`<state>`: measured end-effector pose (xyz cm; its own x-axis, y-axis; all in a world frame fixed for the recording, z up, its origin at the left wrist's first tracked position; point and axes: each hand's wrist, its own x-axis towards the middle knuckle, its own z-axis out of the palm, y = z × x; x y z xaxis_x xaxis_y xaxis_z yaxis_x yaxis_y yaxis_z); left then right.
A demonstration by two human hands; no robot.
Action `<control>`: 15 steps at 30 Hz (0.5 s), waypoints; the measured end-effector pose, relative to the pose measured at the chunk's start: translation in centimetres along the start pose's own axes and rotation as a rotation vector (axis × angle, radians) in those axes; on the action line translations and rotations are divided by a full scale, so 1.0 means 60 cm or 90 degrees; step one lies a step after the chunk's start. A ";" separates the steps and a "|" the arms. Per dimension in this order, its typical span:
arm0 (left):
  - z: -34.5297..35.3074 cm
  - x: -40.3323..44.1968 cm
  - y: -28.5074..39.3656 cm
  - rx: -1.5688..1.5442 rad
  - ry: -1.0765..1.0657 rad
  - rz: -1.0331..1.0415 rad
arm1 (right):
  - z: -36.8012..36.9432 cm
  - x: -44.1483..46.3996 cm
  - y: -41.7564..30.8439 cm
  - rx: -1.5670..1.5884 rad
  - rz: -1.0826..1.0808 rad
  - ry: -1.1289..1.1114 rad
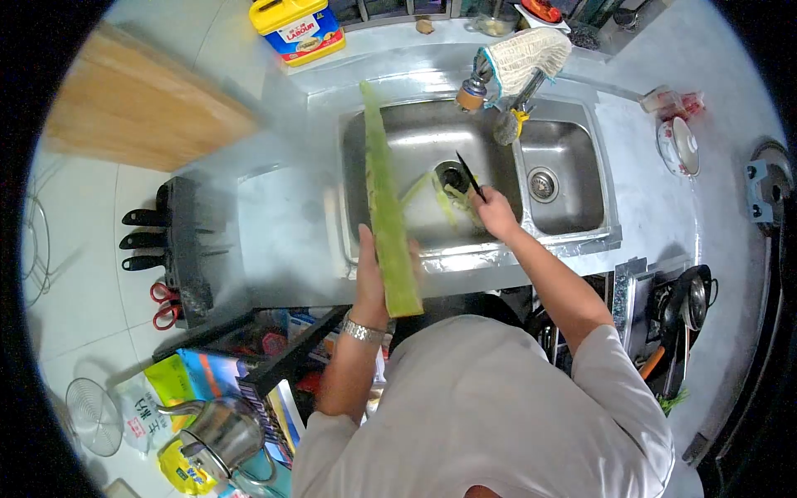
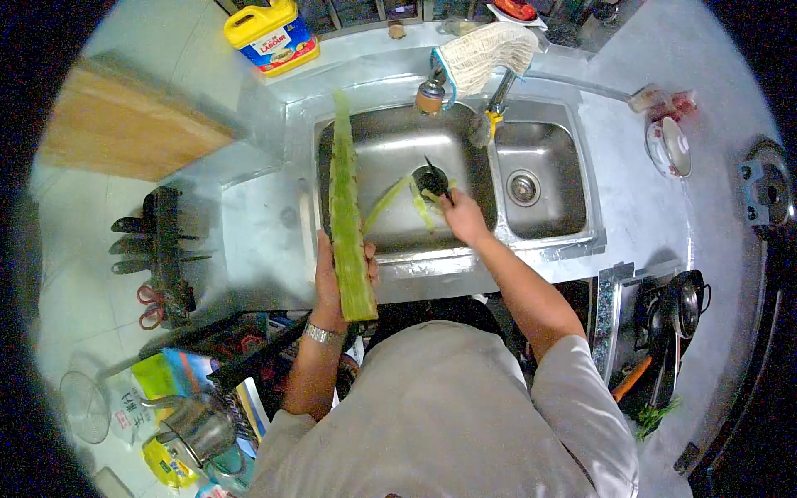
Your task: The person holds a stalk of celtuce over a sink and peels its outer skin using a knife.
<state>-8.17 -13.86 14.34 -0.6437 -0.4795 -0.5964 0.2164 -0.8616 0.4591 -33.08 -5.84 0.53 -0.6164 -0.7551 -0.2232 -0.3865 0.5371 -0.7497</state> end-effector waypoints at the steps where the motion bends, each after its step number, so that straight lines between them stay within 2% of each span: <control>1: 0.001 0.006 -0.001 0.027 -0.012 0.026 | -0.016 -0.021 -0.017 0.037 0.010 -0.050; 2: 0.001 0.011 -0.002 0.053 -0.022 0.052 | -0.018 -0.035 -0.027 0.035 0.008 -0.051; 5: -0.005 0.044 -0.010 0.066 0.010 0.056 | -0.029 -0.069 -0.091 0.245 0.090 -0.170; 8: -0.018 0.076 -0.022 0.027 -0.034 0.048 | -0.010 -0.078 -0.110 0.293 0.060 -0.209; 12: -0.029 0.096 -0.044 -0.049 -0.050 0.046 | 0.001 -0.094 -0.126 0.247 -0.018 -0.196; 14: -0.037 0.093 -0.046 -0.019 -0.055 -0.039 | -0.003 -0.104 -0.119 0.241 -0.025 -0.184; 15: -0.028 0.090 -0.047 -0.026 -0.052 -0.039 | -0.011 -0.108 -0.116 0.215 -0.001 -0.180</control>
<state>-11.00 -14.31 8.74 -0.7146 -0.4113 -0.5658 0.2026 -0.8959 0.3954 -26.84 -4.46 7.61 -0.3861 -0.8543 -0.3479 -0.1120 0.4178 -0.9016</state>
